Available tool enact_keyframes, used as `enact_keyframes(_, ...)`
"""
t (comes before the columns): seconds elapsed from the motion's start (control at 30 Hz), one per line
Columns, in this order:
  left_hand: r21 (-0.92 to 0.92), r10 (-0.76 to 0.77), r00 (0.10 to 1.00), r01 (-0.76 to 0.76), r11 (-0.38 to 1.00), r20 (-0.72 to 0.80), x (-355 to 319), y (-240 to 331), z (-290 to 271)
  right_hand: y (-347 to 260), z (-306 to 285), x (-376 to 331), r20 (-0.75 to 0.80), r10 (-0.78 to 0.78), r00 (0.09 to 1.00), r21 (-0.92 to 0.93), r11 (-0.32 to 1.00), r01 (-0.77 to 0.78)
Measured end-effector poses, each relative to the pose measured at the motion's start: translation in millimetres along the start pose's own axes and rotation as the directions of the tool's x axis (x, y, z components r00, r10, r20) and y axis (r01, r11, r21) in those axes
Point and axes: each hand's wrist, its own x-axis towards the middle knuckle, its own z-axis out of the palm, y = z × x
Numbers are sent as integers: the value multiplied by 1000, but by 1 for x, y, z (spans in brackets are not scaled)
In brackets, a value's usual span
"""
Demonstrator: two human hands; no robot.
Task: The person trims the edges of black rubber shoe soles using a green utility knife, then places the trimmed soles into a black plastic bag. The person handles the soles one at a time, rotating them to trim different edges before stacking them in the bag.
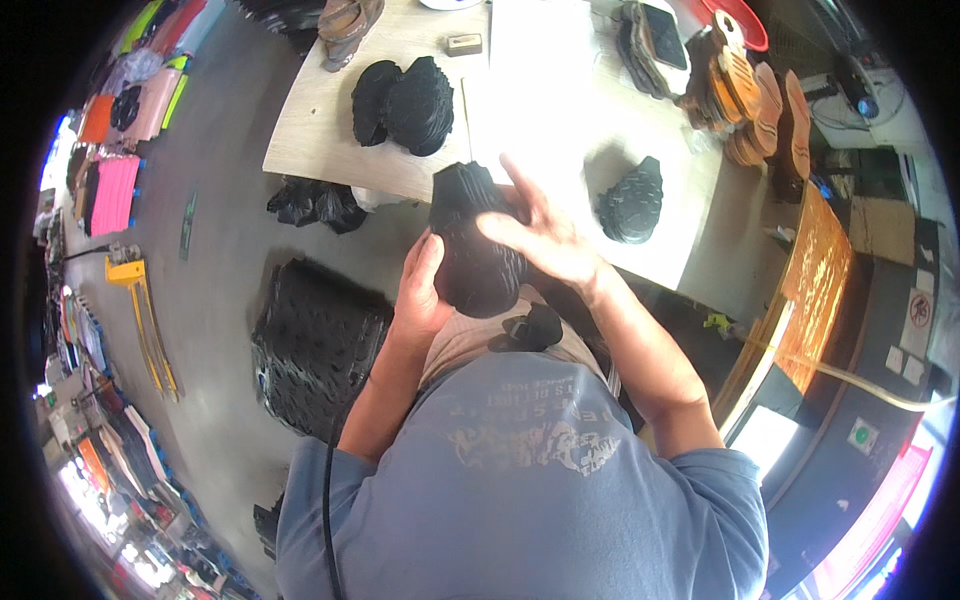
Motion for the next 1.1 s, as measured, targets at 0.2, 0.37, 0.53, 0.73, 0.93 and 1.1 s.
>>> enact_keyframes(0.2, 244, 245, 961, -210, 947, -125, 35, 10, -11, 2, 17, 30, -123, 57, 991, -132, 989, -73)
enact_keyframes(0.37, -82, 150, 969, -169, 982, -194, 77, 42, -47, -34, 15, 116, -4, 125, 992, -306, 944, -121)
enact_keyframes(0.53, -56, 260, 959, -267, 962, -118, 120, 106, -98, -91, 26, 233, 294, 222, 930, -629, 778, 14)
enact_keyframes(0.73, -351, 189, 939, -287, 891, -288, 147, 149, -154, -111, 79, 354, 452, 425, 784, -759, 645, 88)
enact_keyframes(0.93, -116, 149, 933, -196, 974, -327, 158, 159, -198, -108, 87, 423, 470, 642, 606, -841, 535, 85)
enact_keyframes(1.1, -129, 98, 919, -158, 979, -382, 164, 135, -191, -92, 73, 459, 442, 645, 623, -869, 480, 120)
